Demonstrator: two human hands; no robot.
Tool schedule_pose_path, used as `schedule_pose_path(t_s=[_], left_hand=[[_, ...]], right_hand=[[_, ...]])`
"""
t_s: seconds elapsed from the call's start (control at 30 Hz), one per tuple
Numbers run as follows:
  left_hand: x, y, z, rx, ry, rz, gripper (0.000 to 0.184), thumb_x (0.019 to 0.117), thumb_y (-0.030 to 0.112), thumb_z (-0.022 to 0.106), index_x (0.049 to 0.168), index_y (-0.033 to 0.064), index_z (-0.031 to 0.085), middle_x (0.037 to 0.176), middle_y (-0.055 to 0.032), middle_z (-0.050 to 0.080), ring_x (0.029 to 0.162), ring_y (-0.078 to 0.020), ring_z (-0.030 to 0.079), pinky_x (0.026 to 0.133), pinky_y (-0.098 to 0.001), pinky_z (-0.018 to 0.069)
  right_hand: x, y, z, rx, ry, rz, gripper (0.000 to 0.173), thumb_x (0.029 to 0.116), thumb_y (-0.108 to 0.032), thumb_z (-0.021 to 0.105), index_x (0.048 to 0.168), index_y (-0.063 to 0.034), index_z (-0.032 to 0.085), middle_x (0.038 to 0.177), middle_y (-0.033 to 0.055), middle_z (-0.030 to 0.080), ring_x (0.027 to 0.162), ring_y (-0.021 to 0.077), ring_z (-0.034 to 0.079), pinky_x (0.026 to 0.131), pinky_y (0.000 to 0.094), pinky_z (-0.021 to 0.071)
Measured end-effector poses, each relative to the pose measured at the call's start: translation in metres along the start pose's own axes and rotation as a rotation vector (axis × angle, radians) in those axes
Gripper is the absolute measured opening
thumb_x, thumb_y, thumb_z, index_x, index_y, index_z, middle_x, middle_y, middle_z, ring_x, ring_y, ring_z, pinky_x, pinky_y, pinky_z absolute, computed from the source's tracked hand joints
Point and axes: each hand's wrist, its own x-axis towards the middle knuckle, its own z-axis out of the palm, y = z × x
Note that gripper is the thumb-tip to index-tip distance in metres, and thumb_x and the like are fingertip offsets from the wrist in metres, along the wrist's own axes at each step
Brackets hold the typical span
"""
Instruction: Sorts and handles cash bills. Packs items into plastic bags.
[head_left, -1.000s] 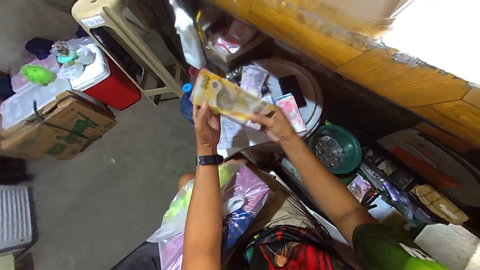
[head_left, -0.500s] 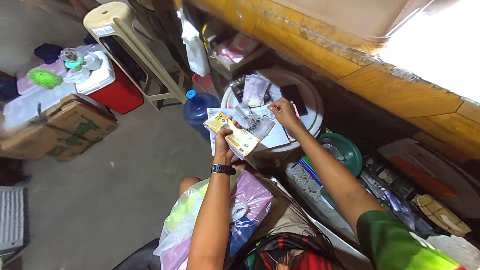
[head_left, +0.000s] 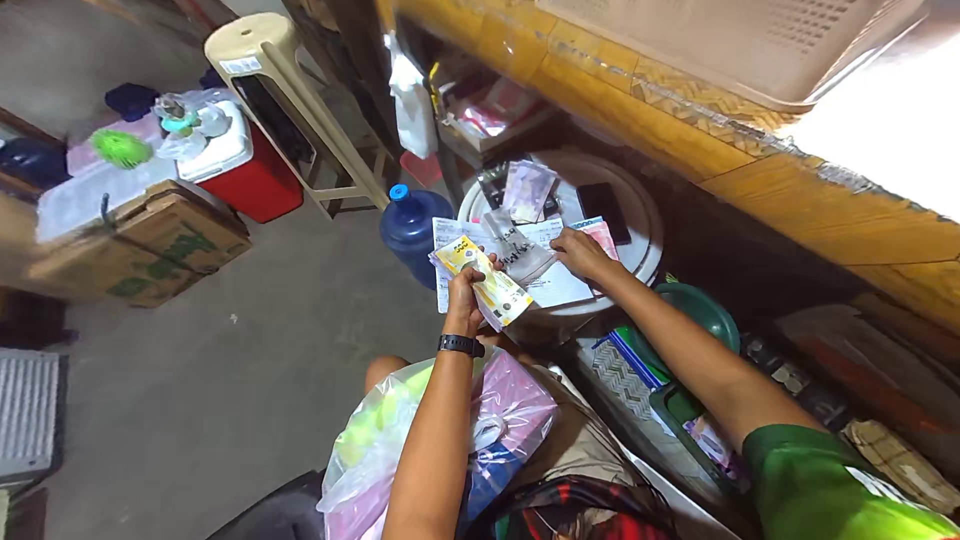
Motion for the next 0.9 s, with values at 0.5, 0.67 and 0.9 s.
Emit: schedule_pose_path(t_s=[0.5,0.67,0.9], left_hand=[[-0.011,-0.001,0.016,0.210,0.001,0.030,0.037,0.0998,0.005,0.036,0.133,0.0077,0.054,0.108,-0.0056,0.072,0.081,-0.0093,0.070,0.071,-0.0267,0.0587],[0.004,-0.006,0.017,0.120,0.030,0.027,0.030,0.1047,0.004,0.036,0.131,0.0011,0.050,0.100,-0.0082,0.072,0.078,-0.0104,0.070,0.071,-0.0267,0.0585],[-0.007,-0.010,0.018,0.252,-0.073,0.046,0.030,0.1051,0.010,0.046,0.135,0.0077,0.053,0.106,-0.0039,0.073,0.084,-0.0071,0.070,0.077,-0.0247,0.0582]], right_hand=[[-0.029,-0.097,-0.006,1.179,0.231,0.259,0.018,0.1073,-0.007,0.048,0.117,0.0040,0.058,0.086,0.0012,0.060,0.059,0.0009,0.047,0.054,0.0173,0.0409],[-0.041,-0.087,-0.005,1.171,0.398,0.394,0.023,0.1071,-0.009,0.047,0.122,0.0051,0.058,0.086,0.0012,0.056,0.058,0.0024,0.045,0.055,0.0194,0.0414],[-0.058,-0.108,-0.015,0.863,0.249,0.187,0.026,0.1065,-0.008,0.047,0.124,0.0077,0.058,0.093,0.0107,0.061,0.069,0.0099,0.052,0.063,0.0276,0.0457]])
